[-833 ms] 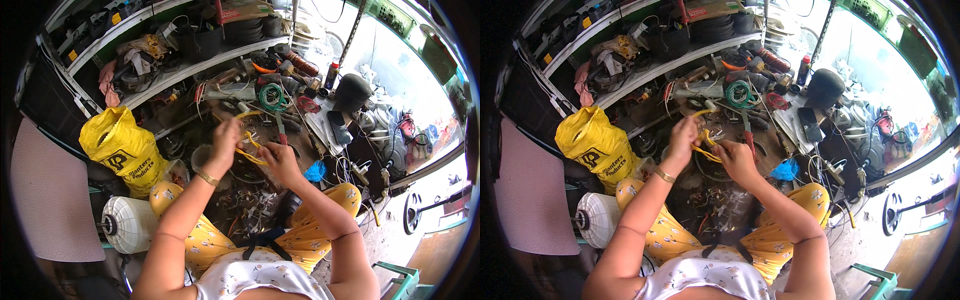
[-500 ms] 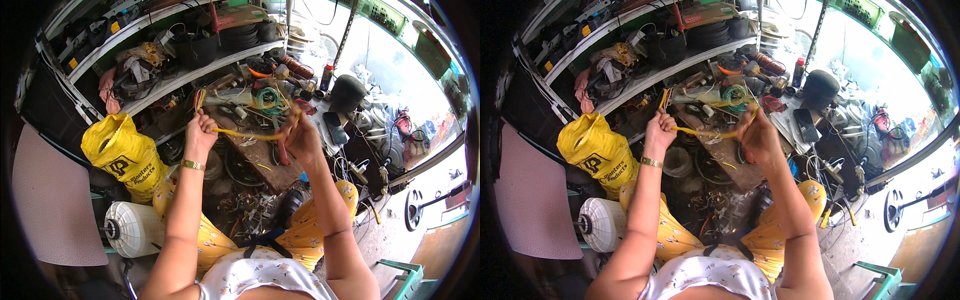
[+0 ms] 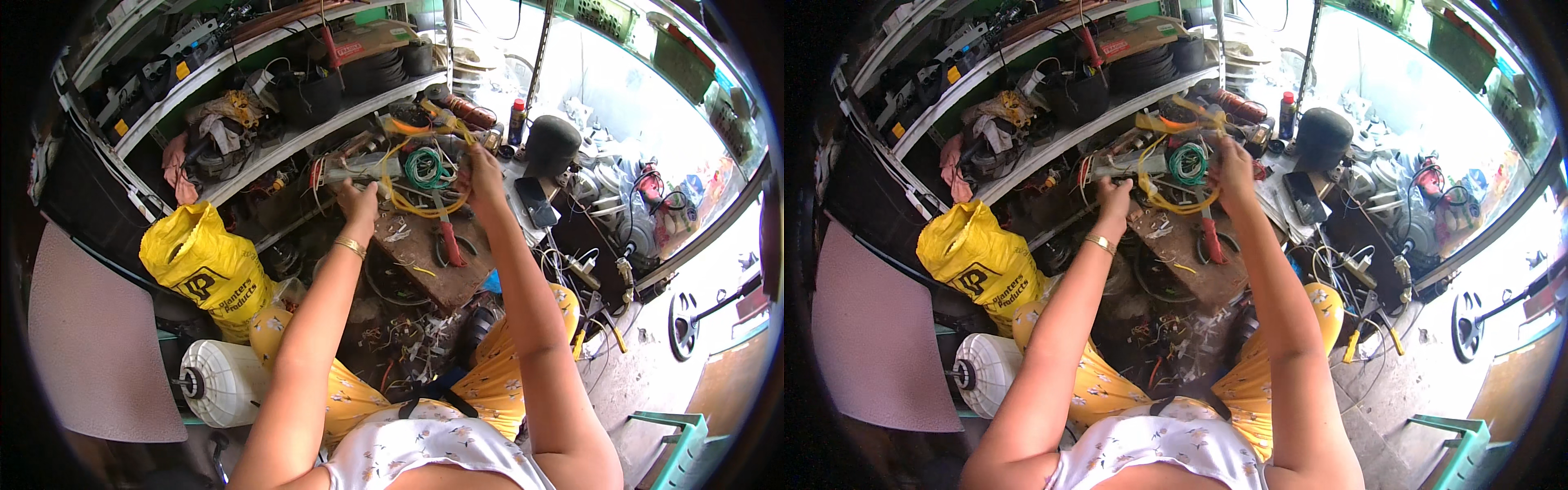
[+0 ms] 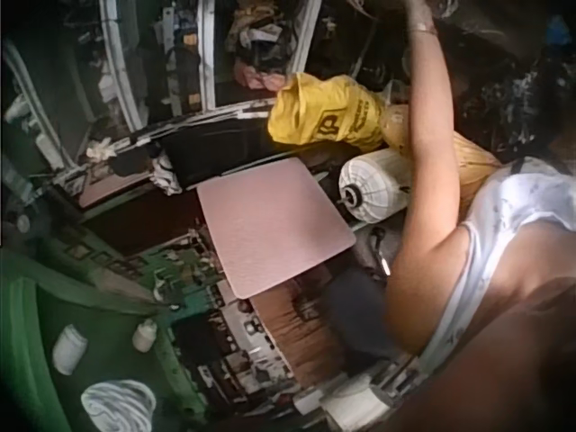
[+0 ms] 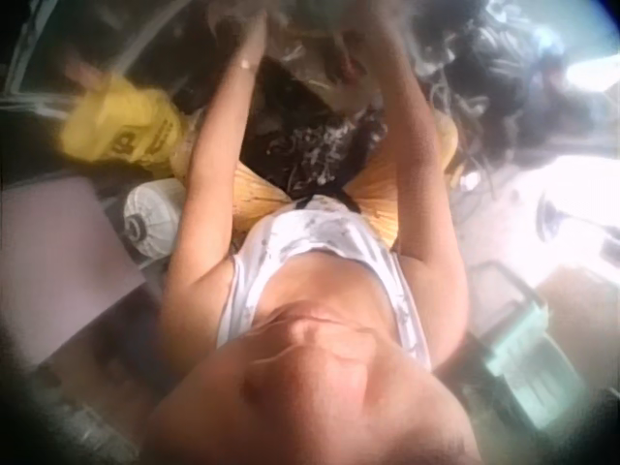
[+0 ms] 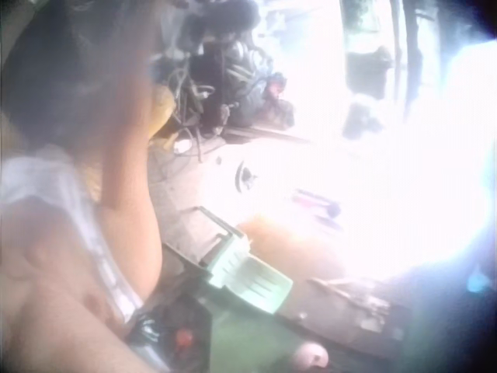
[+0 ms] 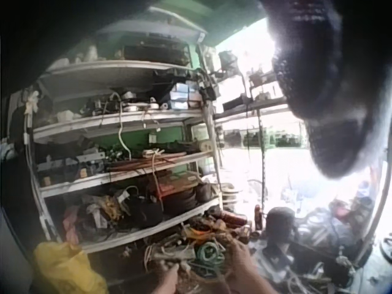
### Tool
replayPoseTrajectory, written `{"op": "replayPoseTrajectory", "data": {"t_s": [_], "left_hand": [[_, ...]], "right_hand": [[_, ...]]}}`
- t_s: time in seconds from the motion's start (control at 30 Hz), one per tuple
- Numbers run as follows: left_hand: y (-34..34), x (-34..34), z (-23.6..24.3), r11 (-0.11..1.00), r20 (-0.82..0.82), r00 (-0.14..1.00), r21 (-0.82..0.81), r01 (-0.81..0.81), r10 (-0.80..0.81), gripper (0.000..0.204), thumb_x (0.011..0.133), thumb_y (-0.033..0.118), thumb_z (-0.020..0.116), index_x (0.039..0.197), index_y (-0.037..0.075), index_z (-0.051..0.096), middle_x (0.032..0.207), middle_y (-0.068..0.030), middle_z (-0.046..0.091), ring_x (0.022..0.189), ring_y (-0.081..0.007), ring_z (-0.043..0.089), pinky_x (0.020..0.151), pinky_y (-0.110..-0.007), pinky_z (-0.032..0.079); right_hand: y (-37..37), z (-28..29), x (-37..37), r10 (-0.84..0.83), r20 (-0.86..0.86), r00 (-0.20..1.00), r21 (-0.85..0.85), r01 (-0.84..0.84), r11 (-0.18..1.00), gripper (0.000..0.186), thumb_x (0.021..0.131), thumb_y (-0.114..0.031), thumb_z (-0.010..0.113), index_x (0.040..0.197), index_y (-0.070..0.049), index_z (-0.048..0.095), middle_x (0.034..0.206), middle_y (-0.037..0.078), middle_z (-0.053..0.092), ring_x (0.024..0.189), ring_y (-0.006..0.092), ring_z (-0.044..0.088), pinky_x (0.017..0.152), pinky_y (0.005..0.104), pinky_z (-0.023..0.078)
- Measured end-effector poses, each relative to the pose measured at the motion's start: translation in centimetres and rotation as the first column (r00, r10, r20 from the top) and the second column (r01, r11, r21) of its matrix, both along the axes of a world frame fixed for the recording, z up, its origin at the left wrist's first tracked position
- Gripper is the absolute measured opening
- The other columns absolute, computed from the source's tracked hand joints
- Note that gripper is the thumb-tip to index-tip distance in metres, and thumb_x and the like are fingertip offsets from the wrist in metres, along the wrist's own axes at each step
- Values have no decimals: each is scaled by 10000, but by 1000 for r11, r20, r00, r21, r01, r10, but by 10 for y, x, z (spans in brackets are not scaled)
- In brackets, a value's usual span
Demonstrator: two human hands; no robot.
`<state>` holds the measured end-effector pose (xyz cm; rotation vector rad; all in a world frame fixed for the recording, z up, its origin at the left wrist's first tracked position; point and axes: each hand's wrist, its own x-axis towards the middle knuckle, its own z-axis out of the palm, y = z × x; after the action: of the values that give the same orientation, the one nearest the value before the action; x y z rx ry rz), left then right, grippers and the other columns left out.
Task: The person strips the insulation from the end of a yellow electrical wire by hand using a small blade. They repeatedly score the outer coating and pull it away to expose the copper strands, working on multiple wires in a workspace.
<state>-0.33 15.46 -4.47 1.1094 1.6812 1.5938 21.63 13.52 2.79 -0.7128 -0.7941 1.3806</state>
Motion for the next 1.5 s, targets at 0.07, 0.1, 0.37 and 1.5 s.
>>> {"op": "replayPoseTrajectory", "data": {"t_s": [0.07,0.1,0.37,1.5], "left_hand": [[-16,21,8,924,-626,766,362,118,147,473,772,161,658,1194,28,493,1229,-227,457,1172,-403,406,1019,-495,274],[-22,31,20,863,-660,751,368,347,-20,402,797,193,658,1149,42,537,1235,-208,474,1203,-359,405,1017,-451,299],[-43,89,39,802,-461,773,189,566,-437,214,872,137,584,1066,49,566,731,-87,647,641,-173,643,602,-316,485],[100,87,60,723,-824,438,543,428,360,489,945,347,474,1323,41,425,1120,-131,577,1089,-178,514,902,-371,409]], "right_hand": [[8,5,-9,130,-7,992,-96,-130,987,273,978,-342,404,1042,-92,492,546,-25,336,410,80,283,359,239,228],[10,8,-11,145,-2,989,-98,-144,985,274,975,-343,408,1040,-90,494,546,-24,337,413,83,288,363,239,232],[30,9,-5,-9,448,894,86,-33,996,293,946,-253,481,953,-8,642,713,69,602,613,129,540,522,276,420],[-10,29,91,98,638,764,10,-135,991,253,954,-271,503,936,-41,607,570,-89,338,467,8,268,401,192,191]]}}
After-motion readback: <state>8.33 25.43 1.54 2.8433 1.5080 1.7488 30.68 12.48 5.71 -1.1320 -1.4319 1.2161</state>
